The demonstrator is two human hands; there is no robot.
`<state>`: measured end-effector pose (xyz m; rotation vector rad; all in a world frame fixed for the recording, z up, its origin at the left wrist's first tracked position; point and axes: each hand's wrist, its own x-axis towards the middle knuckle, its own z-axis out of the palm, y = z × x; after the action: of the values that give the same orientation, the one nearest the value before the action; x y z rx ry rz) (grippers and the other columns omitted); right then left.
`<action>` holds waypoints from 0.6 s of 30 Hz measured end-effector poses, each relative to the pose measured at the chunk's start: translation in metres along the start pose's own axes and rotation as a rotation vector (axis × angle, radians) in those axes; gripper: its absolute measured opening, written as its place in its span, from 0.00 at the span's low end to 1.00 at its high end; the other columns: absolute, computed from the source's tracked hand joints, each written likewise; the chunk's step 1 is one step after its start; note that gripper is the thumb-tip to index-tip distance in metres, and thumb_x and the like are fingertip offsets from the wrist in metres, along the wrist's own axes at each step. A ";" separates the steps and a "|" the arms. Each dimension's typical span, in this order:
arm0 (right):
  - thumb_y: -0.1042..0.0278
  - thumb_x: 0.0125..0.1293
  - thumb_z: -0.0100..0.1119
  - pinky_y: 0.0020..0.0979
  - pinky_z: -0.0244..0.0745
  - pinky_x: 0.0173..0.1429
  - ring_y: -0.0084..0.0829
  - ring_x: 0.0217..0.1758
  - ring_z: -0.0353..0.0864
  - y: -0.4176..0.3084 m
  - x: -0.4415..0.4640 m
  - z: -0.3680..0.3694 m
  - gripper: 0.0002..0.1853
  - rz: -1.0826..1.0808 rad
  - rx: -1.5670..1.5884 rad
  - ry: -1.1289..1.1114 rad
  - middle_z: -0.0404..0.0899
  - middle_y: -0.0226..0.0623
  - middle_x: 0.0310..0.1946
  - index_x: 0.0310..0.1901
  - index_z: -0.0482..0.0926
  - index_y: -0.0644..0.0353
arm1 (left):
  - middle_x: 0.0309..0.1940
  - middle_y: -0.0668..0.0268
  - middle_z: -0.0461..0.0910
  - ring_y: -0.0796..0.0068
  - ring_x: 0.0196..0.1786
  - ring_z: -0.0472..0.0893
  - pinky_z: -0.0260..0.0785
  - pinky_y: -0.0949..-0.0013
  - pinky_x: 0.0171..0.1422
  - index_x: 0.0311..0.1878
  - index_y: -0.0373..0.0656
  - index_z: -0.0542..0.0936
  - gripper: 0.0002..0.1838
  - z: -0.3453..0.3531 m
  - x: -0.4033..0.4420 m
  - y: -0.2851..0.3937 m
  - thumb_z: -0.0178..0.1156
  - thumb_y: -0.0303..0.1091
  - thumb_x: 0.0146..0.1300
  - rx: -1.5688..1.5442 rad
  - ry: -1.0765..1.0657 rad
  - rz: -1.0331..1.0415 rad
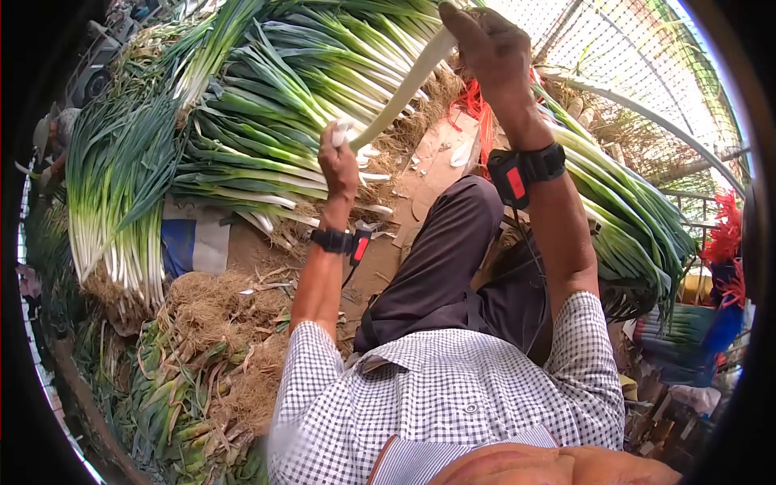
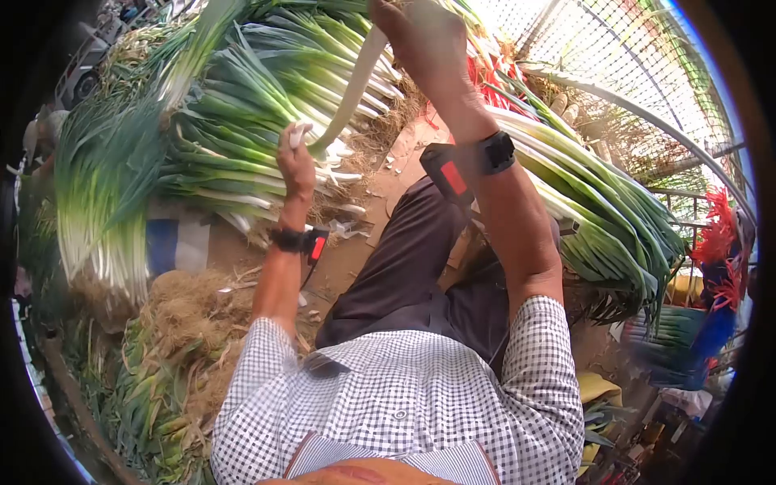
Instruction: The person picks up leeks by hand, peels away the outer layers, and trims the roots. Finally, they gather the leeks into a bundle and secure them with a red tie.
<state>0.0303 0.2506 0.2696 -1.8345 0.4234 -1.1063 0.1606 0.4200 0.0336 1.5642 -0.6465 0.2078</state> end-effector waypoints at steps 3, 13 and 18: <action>0.57 0.68 0.68 0.21 0.62 0.20 0.13 0.16 0.68 -0.044 -0.005 0.002 0.20 -0.040 0.045 -0.036 0.71 0.23 0.14 0.21 0.75 0.57 | 0.35 0.56 0.82 0.68 0.36 0.81 0.71 0.67 0.39 0.47 0.36 0.78 0.13 0.047 0.029 0.032 0.48 0.35 0.74 -0.274 0.025 -0.001; 0.61 0.64 0.71 0.26 0.80 0.48 0.24 0.45 0.83 0.022 0.003 -0.064 0.24 -0.290 -0.165 -0.394 0.85 0.35 0.42 0.58 0.78 0.63 | 0.29 0.59 0.82 0.66 0.30 0.84 0.78 0.65 0.35 0.45 0.35 0.78 0.11 0.054 0.127 0.194 0.48 0.23 0.64 -0.534 -0.295 -0.035; 0.57 0.62 0.70 0.37 0.77 0.54 0.43 0.48 0.83 0.035 -0.021 0.000 0.23 -0.214 -0.123 -0.078 0.83 0.42 0.46 0.55 0.78 0.59 | 0.26 0.61 0.81 0.68 0.26 0.80 0.71 0.64 0.30 0.40 0.39 0.80 0.12 0.105 0.140 0.260 0.50 0.35 0.71 -0.588 -0.401 -0.083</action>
<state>0.0247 0.2466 0.2298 -2.0615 0.2580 -1.1682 0.1154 0.2886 0.3145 1.0593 -0.8590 -0.3445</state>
